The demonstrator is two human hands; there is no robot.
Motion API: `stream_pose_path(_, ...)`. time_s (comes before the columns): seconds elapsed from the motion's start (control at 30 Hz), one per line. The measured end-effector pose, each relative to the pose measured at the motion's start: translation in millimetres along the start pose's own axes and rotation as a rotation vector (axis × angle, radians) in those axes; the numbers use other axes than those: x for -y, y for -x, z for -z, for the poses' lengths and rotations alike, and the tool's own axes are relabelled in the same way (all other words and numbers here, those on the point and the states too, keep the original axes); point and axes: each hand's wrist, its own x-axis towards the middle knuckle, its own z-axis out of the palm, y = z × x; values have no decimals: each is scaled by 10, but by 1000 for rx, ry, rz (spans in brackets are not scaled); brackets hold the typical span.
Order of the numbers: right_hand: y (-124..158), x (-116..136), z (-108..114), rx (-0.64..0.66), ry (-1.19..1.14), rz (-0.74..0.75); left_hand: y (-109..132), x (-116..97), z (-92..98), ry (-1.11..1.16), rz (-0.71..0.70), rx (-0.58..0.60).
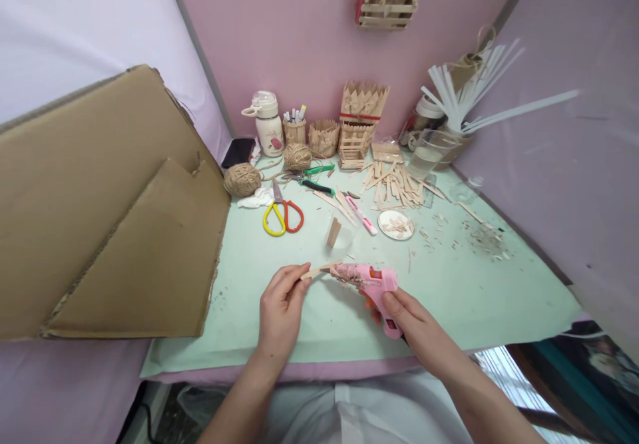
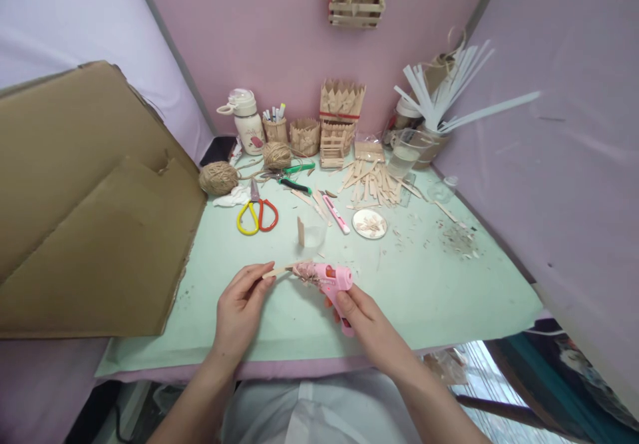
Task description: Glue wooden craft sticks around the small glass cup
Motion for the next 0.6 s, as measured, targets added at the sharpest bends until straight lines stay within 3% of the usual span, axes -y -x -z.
stream_pose_path(0.6, -12, 20, 61, -21, -10, -32, 1, 18, -11, -44, -26, -13)
